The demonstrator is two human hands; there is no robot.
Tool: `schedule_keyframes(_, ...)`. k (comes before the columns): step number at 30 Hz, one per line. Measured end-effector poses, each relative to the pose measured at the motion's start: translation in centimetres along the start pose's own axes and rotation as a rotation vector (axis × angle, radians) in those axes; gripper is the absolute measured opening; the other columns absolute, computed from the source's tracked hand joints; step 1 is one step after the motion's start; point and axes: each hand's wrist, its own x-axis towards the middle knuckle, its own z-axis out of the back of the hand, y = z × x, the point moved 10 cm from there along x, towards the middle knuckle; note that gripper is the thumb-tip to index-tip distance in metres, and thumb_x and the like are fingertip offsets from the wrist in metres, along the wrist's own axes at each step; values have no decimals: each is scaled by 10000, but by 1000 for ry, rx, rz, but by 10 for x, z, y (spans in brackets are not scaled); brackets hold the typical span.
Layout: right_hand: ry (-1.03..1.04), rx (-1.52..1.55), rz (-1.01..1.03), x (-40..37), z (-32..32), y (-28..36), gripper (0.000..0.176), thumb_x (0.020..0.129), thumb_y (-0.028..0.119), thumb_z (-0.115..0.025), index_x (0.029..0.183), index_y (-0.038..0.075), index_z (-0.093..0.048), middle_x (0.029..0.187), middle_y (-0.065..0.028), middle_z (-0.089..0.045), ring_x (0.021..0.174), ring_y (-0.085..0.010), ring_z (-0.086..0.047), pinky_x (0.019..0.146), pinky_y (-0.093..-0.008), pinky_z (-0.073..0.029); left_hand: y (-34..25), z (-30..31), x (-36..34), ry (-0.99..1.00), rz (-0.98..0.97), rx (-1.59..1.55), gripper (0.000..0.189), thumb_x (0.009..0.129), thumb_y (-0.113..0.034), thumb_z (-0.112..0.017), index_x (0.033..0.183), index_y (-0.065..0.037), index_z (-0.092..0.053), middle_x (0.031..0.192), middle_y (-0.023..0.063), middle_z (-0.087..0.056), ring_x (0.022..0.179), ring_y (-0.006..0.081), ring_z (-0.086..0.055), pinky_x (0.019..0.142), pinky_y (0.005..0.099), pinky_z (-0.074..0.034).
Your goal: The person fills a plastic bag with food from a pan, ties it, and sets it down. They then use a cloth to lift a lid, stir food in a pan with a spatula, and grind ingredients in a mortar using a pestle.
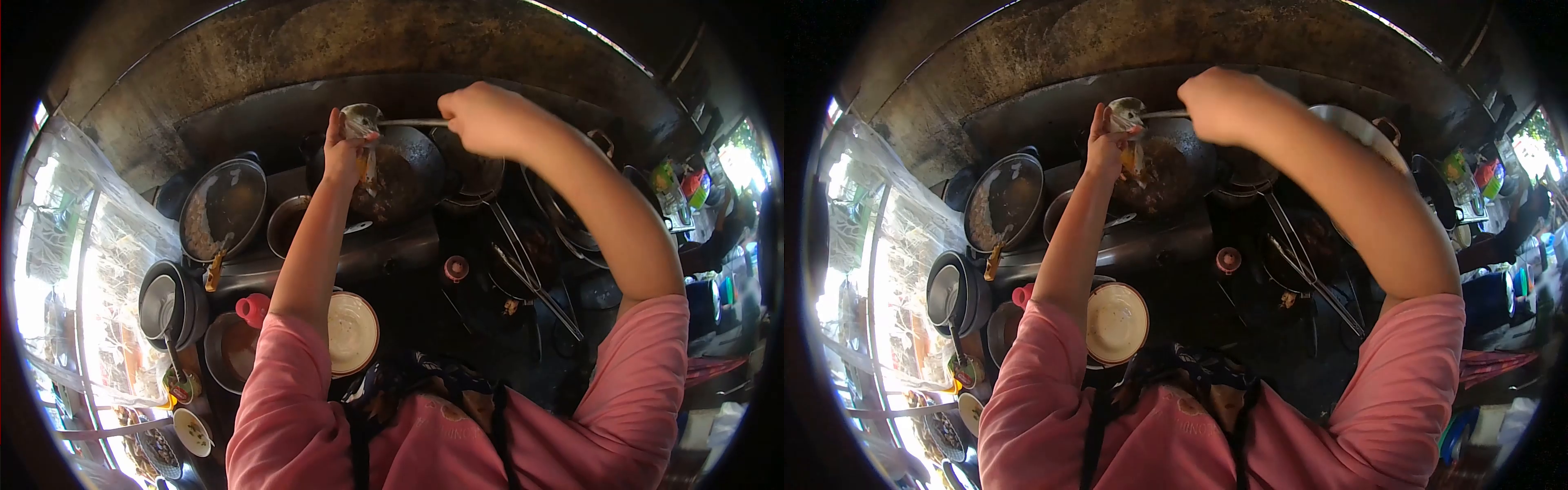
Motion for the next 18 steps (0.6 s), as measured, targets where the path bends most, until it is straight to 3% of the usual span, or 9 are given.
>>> schedule_keyframes(1,24,-70,-61,-12,11,19,177,738,50,-522,895,39,-603,780,-175,-631,785,-349,-633,670,-418,-522,-1,3,1,-24,-21,-44,818,687,194,-407,1403,-166,-245,1312,58,-397,862,222,-636,562,246,-366)
schedule_keyframes(4,-48,-115,-107,-33,18,30,111,752,36,-528,858,18,-554,748,-167,-630,752,-344,-636,640,-432,-517,-7,18,4,-108,-40,-103,780,691,202,-415,1385,-124,-273,1259,59,-445,874,208,-633,592,241,-385)
schedule_keyframes(6,-158,-6,-143,-41,12,7,119,834,96,-522,943,52,-506,676,-189,-599,692,-389,-604,607,-450,-487,-14,31,6,-168,-41,-120,763,691,209,-413,1370,-122,-303,1242,53,-460,887,213,-630,606,248,-389)
schedule_keyframes(8,-161,66,-202,-49,-6,-16,107,841,110,-518,934,57,-515,700,-202,-597,715,-396,-597,620,-459,-478,-20,37,6,-183,18,-196,722,720,212,-384,1331,-172,-360,1276,58,-432,920,277,-625,563,280,-345)
schedule_keyframes(13,93,202,-331,-67,-108,-38,128,840,158,-536,930,68,-549,772,-192,-610,781,-389,-596,675,-470,-472,-45,37,5,-122,47,-117,698,739,206,-380,1336,-153,-357,1340,66,-388,932,278,-621,602,284,-349)
schedule_keyframes(15,171,179,-337,-73,-141,-30,128,810,104,-523,922,48,-548,785,-190,-624,804,-373,-614,702,-463,-490,-55,37,3,-145,50,-133,637,729,194,-413,1275,-132,-446,1245,58,-475,973,258,-575,727,307,-433)
schedule_keyframes(18,208,140,-346,-66,-177,-21,146,777,56,-515,917,24,-538,811,-201,-631,824,-369,-625,727,-453,-505,-65,40,-1,-146,58,-97,633,731,190,-408,1277,-130,-440,1226,71,-491,932,245,-591,653,288,-407)
